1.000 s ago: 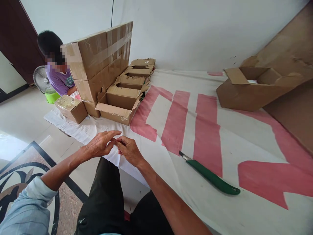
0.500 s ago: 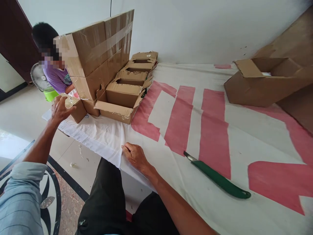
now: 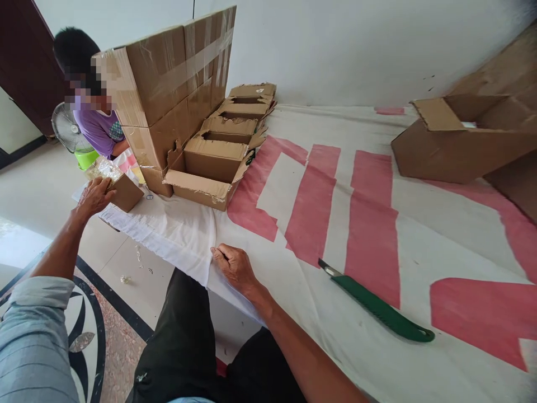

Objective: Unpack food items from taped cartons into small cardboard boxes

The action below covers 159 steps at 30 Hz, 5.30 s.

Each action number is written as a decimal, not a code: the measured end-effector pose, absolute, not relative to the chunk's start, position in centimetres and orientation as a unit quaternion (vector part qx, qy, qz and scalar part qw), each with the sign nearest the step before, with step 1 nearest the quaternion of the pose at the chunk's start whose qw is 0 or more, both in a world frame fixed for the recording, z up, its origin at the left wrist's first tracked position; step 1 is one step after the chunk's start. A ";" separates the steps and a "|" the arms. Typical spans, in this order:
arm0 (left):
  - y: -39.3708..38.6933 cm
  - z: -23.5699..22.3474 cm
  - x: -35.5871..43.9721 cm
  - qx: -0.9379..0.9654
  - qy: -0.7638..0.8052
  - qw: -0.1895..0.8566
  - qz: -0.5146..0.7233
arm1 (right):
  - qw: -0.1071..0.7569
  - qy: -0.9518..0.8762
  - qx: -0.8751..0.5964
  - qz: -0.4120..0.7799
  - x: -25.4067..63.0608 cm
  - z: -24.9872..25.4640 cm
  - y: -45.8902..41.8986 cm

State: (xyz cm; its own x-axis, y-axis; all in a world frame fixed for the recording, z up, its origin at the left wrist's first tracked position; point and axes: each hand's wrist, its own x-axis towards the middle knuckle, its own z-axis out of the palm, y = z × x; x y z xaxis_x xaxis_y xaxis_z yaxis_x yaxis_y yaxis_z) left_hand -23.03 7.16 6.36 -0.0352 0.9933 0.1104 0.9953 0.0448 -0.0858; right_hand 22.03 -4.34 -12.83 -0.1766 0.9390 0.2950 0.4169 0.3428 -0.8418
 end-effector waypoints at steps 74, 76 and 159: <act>-9.0 -1.2 0.3 -0.451 -0.461 -0.523 -0.558 | 0.633 -0.482 -0.568 0.211 32.4 -9.4 -13.6; -10.4 -1.8 1.5 -0.399 -0.426 -0.540 -0.606 | 0.645 -0.470 -0.580 0.163 32.9 -8.6 -15.3; -18.6 -3.7 8.2 -0.702 -0.306 -0.338 -0.548 | 0.606 -0.382 -0.436 0.544 25.5 -3.8 -23.1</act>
